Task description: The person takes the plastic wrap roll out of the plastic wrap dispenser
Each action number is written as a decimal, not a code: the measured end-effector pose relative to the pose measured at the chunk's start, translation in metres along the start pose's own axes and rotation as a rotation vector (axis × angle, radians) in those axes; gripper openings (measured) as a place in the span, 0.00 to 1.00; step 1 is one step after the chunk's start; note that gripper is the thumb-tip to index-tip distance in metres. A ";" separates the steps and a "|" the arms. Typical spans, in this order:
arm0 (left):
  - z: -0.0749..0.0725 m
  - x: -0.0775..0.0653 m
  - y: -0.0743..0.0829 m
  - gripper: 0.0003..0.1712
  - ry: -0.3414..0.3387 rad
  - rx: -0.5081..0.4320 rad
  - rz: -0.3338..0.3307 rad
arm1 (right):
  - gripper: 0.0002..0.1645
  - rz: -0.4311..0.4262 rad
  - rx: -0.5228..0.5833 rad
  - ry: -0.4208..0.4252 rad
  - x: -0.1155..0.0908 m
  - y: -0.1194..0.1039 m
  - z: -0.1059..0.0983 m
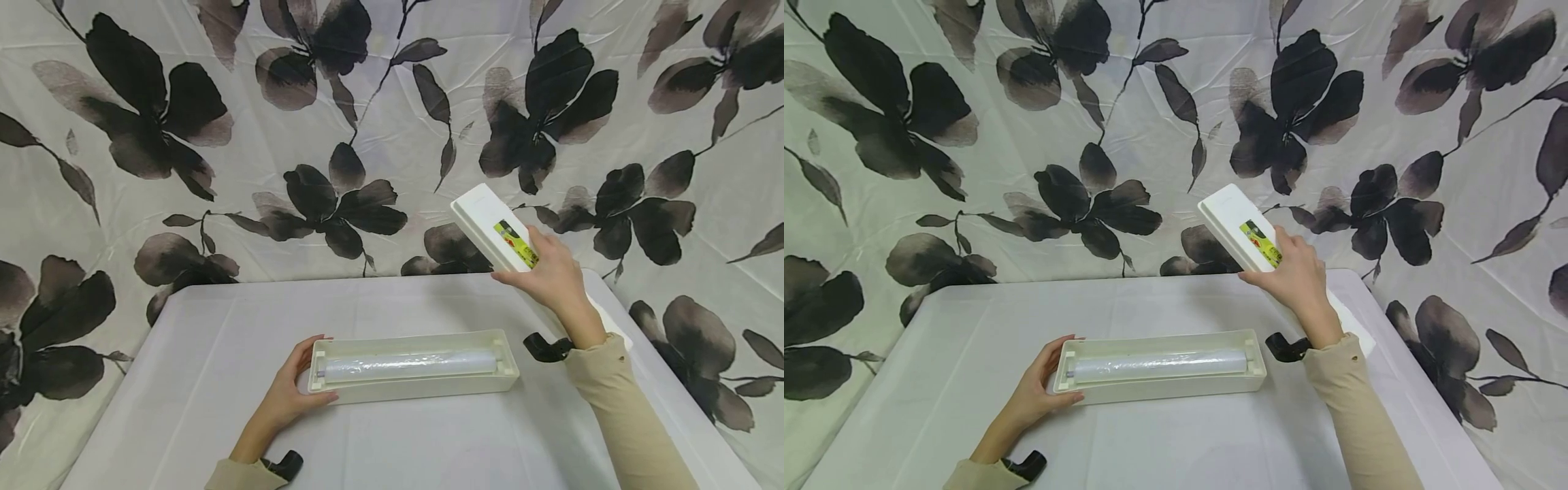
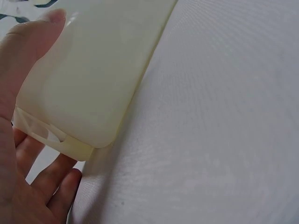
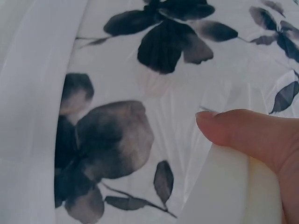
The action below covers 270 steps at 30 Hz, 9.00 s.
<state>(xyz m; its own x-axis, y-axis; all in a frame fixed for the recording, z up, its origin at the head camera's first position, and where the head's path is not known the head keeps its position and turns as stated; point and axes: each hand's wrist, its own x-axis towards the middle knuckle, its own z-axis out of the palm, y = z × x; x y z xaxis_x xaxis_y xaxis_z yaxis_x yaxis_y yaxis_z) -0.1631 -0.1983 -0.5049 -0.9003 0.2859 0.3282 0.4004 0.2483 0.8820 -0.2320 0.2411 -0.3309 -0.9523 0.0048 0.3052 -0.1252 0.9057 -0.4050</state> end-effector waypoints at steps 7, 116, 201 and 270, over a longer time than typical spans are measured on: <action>0.000 -0.001 0.011 0.58 0.005 -0.010 -0.024 | 0.64 0.089 -0.058 -0.011 -0.002 0.021 -0.003; -0.001 -0.001 0.013 0.57 0.006 0.002 -0.049 | 0.68 0.595 -0.187 -0.268 -0.057 0.207 0.041; -0.001 -0.002 0.012 0.57 0.003 0.000 -0.071 | 0.46 -0.045 0.011 0.017 -0.057 0.047 0.014; -0.002 -0.002 0.004 0.57 -0.009 -0.004 -0.069 | 0.32 -0.790 0.326 -0.177 -0.069 0.020 0.077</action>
<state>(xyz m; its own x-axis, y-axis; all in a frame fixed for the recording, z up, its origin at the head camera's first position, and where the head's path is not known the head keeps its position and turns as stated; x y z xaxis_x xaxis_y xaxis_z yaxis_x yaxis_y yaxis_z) -0.1599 -0.1995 -0.5020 -0.9240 0.2764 0.2641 0.3372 0.2641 0.9036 -0.1898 0.2260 -0.4260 -0.5792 -0.6635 0.4737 -0.8146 0.4496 -0.3664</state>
